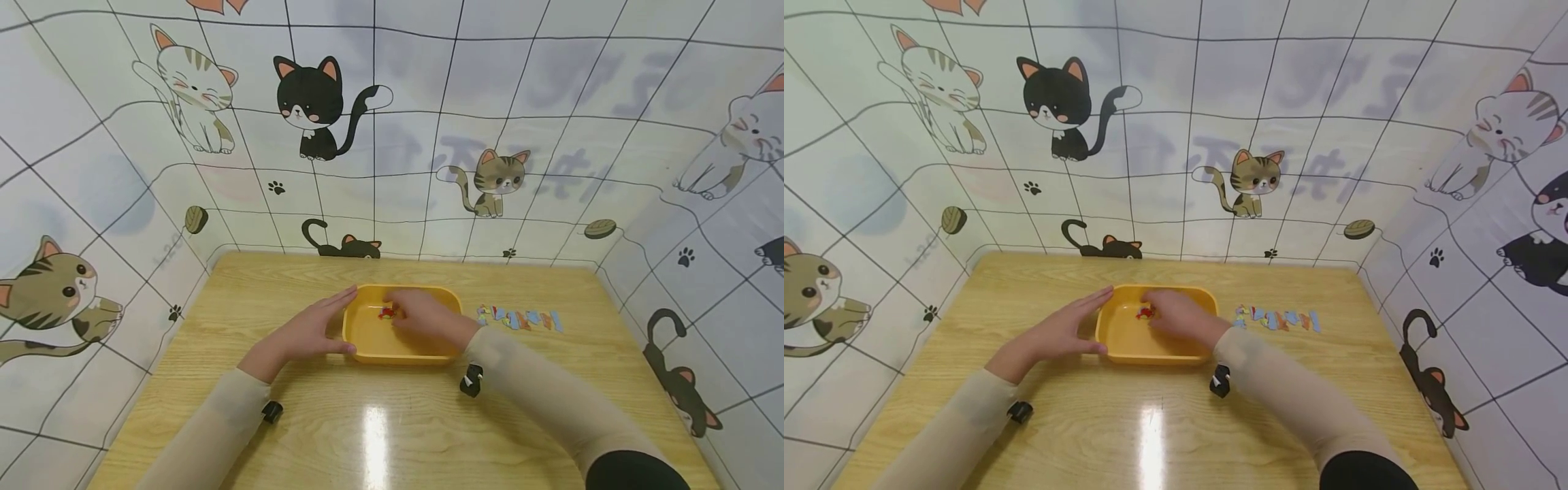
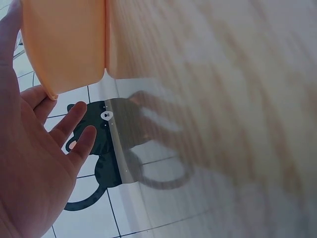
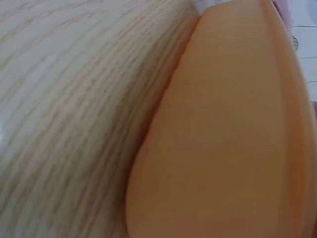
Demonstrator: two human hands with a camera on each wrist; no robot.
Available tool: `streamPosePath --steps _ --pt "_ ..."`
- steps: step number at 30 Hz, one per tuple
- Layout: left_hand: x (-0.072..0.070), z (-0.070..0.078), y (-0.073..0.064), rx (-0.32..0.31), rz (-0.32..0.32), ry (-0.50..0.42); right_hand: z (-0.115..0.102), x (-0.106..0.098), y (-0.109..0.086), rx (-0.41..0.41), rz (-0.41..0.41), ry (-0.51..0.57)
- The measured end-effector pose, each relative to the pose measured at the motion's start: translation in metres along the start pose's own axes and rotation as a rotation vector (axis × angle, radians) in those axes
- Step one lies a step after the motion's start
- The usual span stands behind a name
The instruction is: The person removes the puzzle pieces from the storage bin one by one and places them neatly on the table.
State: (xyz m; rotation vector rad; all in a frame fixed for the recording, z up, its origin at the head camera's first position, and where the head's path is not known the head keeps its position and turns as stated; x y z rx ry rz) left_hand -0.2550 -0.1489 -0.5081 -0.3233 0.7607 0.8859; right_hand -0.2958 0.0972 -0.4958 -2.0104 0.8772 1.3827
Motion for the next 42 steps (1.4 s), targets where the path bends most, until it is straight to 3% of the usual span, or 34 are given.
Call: streamPosePath --steps 8,15,42 --pt "0.001 0.0 0.001 -0.004 0.0 0.007 -0.005 0.01 0.004 -0.002 -0.026 -0.008" --pt "0.001 0.001 0.0 -0.003 -0.004 0.005 -0.008 0.017 0.009 -0.035 -0.048 -0.095" --pt "0.002 -0.003 0.001 0.008 0.0 0.011 -0.005 0.015 0.013 -0.11 -0.04 -0.012"
Point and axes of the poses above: each hand's wrist, its own y-axis towards the middle knuckle, its own x-axis out of the palm, z = x × y, the point moved 5 cm from there along y, towards the middle knuckle, and after that the axes turned 8 degrees about -y, right-handed, at the moved point
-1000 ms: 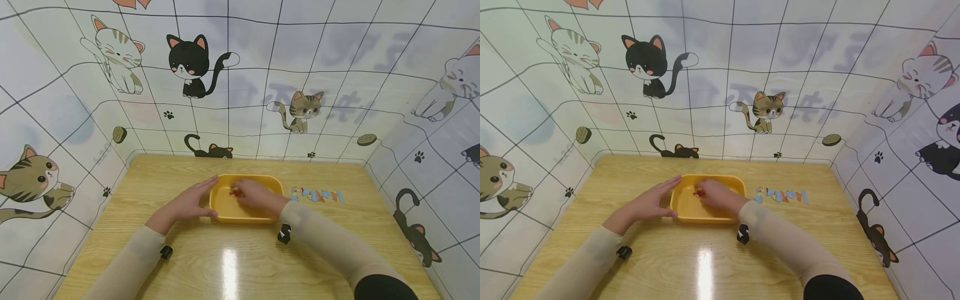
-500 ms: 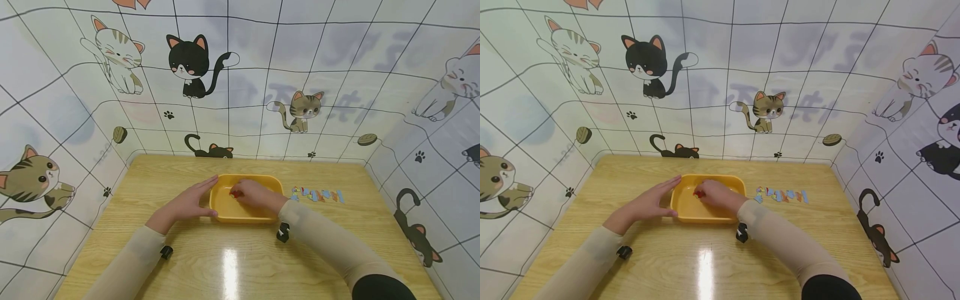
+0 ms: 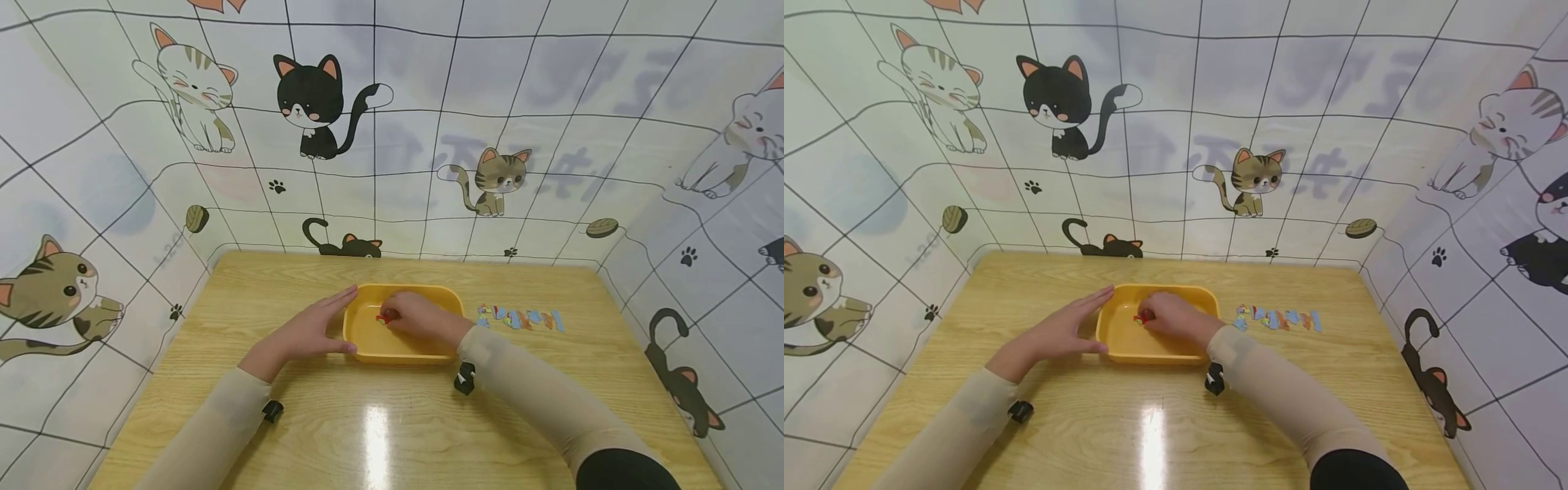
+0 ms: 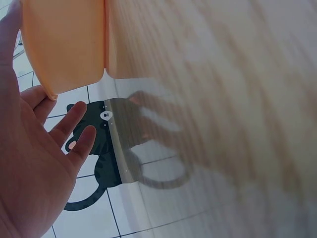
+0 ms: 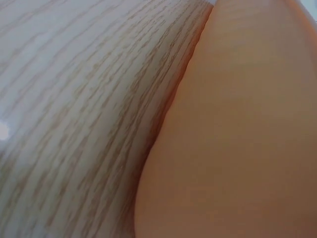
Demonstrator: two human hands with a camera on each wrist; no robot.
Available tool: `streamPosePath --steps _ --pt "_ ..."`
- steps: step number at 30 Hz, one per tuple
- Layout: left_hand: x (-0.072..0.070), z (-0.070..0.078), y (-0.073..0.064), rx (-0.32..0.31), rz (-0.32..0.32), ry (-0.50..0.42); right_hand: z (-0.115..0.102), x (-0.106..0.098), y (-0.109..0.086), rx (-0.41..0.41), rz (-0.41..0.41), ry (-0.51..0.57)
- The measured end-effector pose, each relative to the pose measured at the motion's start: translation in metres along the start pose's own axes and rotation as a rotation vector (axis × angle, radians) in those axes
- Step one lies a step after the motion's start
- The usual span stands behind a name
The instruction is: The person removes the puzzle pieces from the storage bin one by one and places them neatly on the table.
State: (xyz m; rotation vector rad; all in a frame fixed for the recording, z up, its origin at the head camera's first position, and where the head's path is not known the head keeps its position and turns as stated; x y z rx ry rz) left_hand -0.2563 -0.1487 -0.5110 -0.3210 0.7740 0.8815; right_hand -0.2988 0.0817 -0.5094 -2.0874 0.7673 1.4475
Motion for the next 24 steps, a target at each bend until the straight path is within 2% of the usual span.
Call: streamPosePath --steps 8,18,24 --pt "0.0 -0.001 0.002 0.002 -0.001 -0.001 0.002 -0.002 -0.007 0.01 0.0 -0.007" --pt "0.0 0.001 0.001 0.007 0.002 0.002 0.007 -0.01 -0.025 0.052 0.042 0.078" --pt "0.0 0.0 0.0 -0.005 -0.003 0.004 0.011 -0.022 -0.038 0.021 0.061 0.055"
Point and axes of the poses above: each hand's wrist, its own y-axis towards the middle knuckle, its own x-axis out of the palm, z = x × y, the point moved 5 cm from there along y, towards the middle knuckle, and after that the axes turned 8 degrees about -y, right-handed, at the moved point
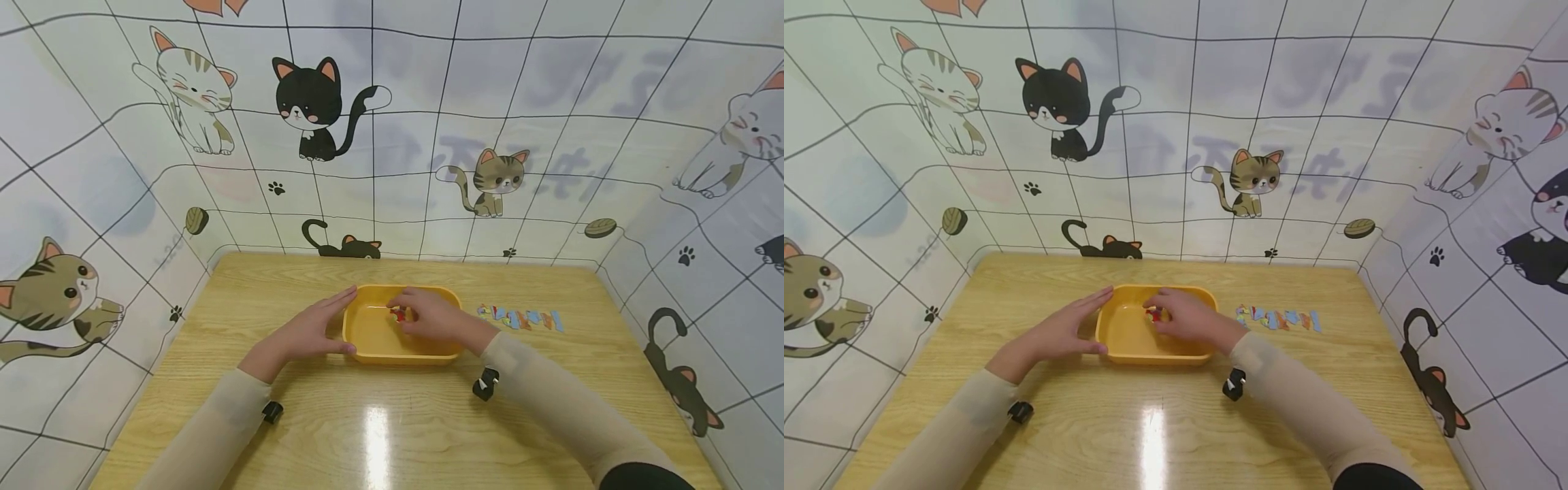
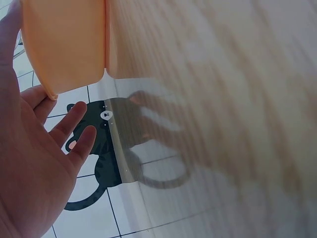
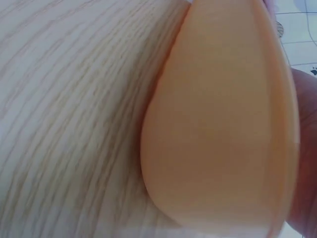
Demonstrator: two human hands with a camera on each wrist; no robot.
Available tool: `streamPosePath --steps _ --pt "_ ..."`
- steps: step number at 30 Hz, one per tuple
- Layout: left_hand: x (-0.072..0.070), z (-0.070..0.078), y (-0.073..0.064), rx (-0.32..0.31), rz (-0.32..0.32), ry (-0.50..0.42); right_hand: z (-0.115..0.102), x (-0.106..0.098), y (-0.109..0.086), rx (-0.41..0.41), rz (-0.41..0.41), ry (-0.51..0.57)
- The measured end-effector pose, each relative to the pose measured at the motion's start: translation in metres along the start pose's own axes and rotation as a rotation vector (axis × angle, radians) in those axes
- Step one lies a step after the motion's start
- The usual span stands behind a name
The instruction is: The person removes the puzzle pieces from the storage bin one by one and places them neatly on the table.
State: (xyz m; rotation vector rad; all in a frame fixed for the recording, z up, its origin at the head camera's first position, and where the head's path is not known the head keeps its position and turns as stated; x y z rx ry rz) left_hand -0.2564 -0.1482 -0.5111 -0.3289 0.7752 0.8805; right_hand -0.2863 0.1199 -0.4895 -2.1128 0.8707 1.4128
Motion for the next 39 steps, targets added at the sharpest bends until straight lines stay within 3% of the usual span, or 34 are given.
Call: streamPosePath --steps 12,18,24,39 --pt "-0.001 0.001 -0.001 -0.009 -0.002 -0.002 0.008 -0.03 -0.03 -0.048 0.13 -0.038" --pt "-0.002 0.002 -0.002 -0.002 -0.001 -0.002 0.016 -0.04 -0.047 -0.035 0.173 -0.046" --pt "-0.001 0.002 -0.001 0.007 -0.004 0.006 0.024 -0.055 -0.069 -0.02 0.279 -0.021" --pt "-0.002 0.003 -0.001 0.0 -0.005 0.011 0.053 -0.067 -0.112 0.012 0.436 -0.115"
Point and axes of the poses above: each hand's wrist, its own y-axis towards the middle knuckle, its own x-axis out of the palm, z = x × y, the point moved 5 cm from there along y, towards the middle knuckle, and after that the axes turned 8 degrees about -y, right-handed, at the moved point
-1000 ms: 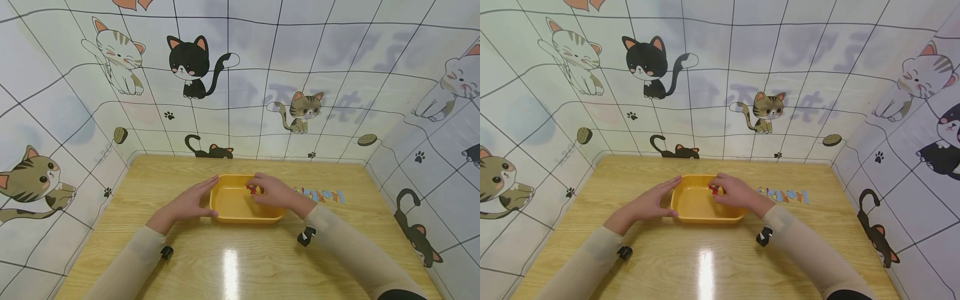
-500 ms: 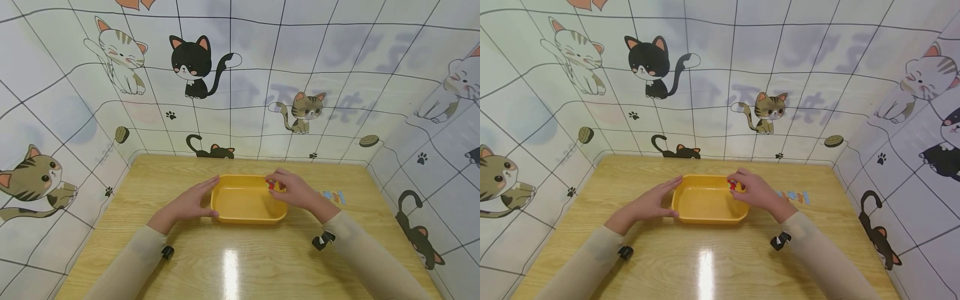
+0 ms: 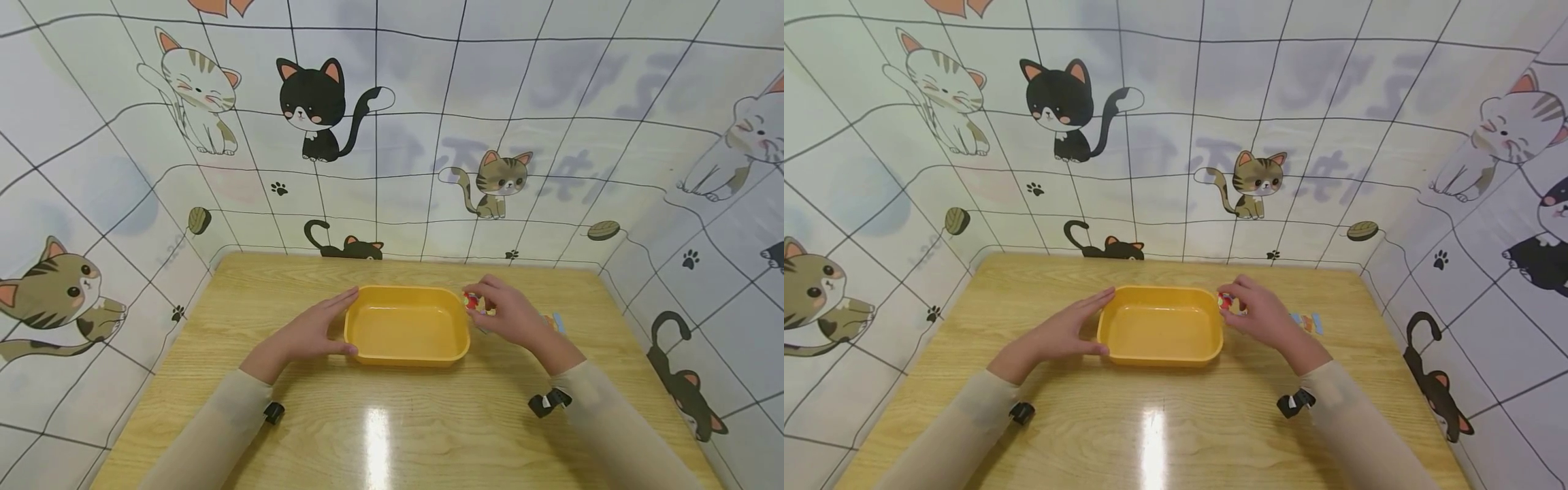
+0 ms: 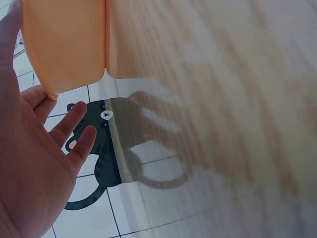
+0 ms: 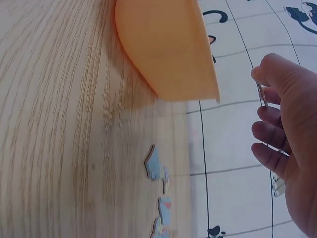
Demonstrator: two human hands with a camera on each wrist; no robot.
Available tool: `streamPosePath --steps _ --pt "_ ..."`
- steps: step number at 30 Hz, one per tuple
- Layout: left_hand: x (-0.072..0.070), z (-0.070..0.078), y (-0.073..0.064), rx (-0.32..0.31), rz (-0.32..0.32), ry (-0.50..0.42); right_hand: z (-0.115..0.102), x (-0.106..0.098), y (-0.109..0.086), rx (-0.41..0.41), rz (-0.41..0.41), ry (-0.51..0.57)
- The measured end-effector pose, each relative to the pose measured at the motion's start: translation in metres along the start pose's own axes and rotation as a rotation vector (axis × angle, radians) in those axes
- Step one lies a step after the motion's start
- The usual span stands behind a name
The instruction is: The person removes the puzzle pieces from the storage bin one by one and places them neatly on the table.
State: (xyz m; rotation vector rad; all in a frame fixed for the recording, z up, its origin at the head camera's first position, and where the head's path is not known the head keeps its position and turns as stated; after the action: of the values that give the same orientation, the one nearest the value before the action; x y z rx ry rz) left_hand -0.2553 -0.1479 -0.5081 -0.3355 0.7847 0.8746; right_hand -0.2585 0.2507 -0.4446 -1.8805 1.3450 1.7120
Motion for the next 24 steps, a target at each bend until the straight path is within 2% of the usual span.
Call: streamPosePath --steps 6,24 --pt "0.001 -0.001 0.0 -0.004 0.001 -0.01 0.015 -0.006 -0.014 0.024 0.042 -0.034" --pt "0.001 -0.002 -0.001 -0.001 -0.001 -0.001 0.079 -0.032 -0.064 0.202 0.075 -0.151"
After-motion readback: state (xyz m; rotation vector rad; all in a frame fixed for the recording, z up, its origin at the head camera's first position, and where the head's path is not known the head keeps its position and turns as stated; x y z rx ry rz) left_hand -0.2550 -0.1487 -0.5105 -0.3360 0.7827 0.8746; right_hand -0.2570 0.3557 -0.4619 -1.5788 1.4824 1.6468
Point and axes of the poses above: each hand's wrist, its own y-axis towards the middle knuckle, its own x-axis out of the palm, z = x × y, the point moved 5 cm from there along y, towards the middle knuckle, and after that the axes turned 8 degrees about -y, right-handed, at the moved point
